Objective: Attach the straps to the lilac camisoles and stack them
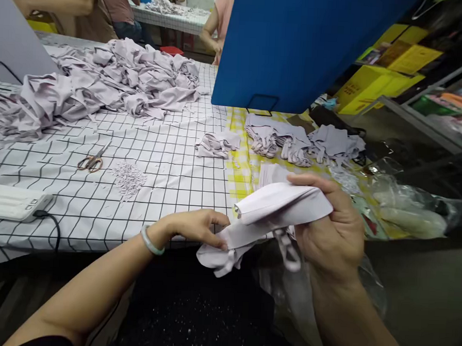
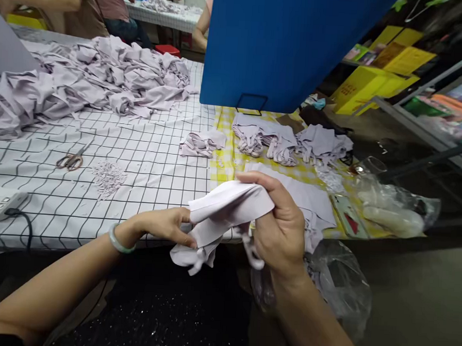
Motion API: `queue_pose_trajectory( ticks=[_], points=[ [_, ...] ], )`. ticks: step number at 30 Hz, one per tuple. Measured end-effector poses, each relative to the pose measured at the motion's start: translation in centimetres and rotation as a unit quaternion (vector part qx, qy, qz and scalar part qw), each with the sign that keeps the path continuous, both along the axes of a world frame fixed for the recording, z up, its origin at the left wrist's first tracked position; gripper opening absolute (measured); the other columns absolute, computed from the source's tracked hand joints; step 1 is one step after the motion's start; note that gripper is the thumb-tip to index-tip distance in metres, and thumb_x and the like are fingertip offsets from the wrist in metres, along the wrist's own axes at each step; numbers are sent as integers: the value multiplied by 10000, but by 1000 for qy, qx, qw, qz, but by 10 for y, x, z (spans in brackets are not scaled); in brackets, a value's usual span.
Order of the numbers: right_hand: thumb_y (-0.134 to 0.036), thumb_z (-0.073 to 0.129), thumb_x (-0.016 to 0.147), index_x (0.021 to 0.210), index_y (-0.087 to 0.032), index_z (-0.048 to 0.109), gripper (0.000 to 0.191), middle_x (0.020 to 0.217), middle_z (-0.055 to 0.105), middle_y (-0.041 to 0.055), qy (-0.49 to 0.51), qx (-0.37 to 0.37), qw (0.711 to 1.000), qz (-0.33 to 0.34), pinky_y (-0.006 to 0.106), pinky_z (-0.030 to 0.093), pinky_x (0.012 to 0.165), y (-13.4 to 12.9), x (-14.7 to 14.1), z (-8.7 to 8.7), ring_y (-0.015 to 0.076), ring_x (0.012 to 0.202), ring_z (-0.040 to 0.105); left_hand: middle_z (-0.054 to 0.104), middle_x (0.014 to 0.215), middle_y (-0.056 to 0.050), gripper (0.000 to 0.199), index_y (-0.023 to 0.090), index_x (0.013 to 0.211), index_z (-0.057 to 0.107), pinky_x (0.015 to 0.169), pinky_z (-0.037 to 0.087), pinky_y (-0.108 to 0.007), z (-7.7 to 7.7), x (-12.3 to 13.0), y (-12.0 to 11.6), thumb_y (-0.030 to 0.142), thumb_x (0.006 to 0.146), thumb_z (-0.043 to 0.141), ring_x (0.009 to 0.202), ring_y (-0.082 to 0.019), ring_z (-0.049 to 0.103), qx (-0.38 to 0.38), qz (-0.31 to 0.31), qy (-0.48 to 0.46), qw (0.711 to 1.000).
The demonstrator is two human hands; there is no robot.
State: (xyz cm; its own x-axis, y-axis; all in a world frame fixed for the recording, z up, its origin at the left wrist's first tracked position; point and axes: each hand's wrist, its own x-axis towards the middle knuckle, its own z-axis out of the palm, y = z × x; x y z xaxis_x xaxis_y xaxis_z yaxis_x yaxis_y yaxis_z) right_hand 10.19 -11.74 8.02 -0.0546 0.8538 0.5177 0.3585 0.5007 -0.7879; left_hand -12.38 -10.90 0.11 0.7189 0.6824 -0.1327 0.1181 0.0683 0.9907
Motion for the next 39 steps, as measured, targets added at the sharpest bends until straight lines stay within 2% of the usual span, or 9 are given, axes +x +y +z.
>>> queue_pose_trajectory(
  ticks=[4,10,14,18,22,26,30,34,39],
  points=[
    [-346,516,967,1092,-352,668,197,957,658,30,55,-62,996,-15,326,550,631,-4,20,-4,214,827,656,716,938,-70,278,194,988,717,629,534,-283,10,-18,-26,354,761,726,754,-181,658,-95,-39,-4,995],
    [-337,474,947,1201,-288,630,302,1136,680,51,36,-35,997,-58,394,558,894,23,16,-52,243,1094,655,627,700,-19,203,195,878,618,498,417,-232,60,-76,-33,373,799,678,583,-129,550,23,216,154,964],
    [-301,478,902,1254,-243,631,388,1317,650,81,-46,-109,993,-19,454,439,1093,38,13,-109,253,1278,567,657,909,-63,228,191,960,653,701,503,-322,37,-84,-39,338,786,634,794,-203,613,171,283,320,887],
    [-264,543,815,1250,-233,642,447,1252,681,92,-116,-219,966,69,437,497,1011,36,26,-137,241,1109,655,648,1132,-115,428,176,1117,653,884,500,-407,2,-93,-42,491,832,604,1010,-277,618,161,302,378,860],
    [-331,548,818,1249,-195,608,456,1169,677,107,-108,-215,971,11,389,535,864,50,22,-123,221,963,652,640,1158,-156,416,154,1096,653,952,459,-444,-5,-93,-18,493,872,561,1113,-326,578,195,333,451,805],
    [-432,603,814,1049,-171,651,355,1007,663,110,-286,-213,933,-41,427,481,880,91,-11,-107,263,940,604,624,1195,-179,487,139,1148,642,944,448,-486,-2,-69,18,464,786,667,1134,-374,550,191,224,490,820],
    [-265,643,754,743,-195,569,103,907,624,79,-388,-238,890,10,371,440,847,116,-40,-103,254,943,561,564,1349,-173,543,149,1280,578,1053,371,-506,0,-35,53,381,795,655,1281,-367,453,270,163,442,840],
    [-237,578,813,769,-227,471,116,764,535,-32,-325,-226,915,81,259,410,693,105,-43,-92,148,741,512,624,1265,-133,648,169,1300,564,975,435,-391,6,-11,83,240,674,714,1188,-308,539,250,78,361,895],
    [-345,602,875,814,-238,456,191,757,471,-44,-71,-180,965,178,241,412,602,66,-17,-51,121,660,473,650,839,-55,267,177,874,667,690,446,-312,21,-18,85,299,647,738,761,-225,596,197,19,341,919]
  ],
)
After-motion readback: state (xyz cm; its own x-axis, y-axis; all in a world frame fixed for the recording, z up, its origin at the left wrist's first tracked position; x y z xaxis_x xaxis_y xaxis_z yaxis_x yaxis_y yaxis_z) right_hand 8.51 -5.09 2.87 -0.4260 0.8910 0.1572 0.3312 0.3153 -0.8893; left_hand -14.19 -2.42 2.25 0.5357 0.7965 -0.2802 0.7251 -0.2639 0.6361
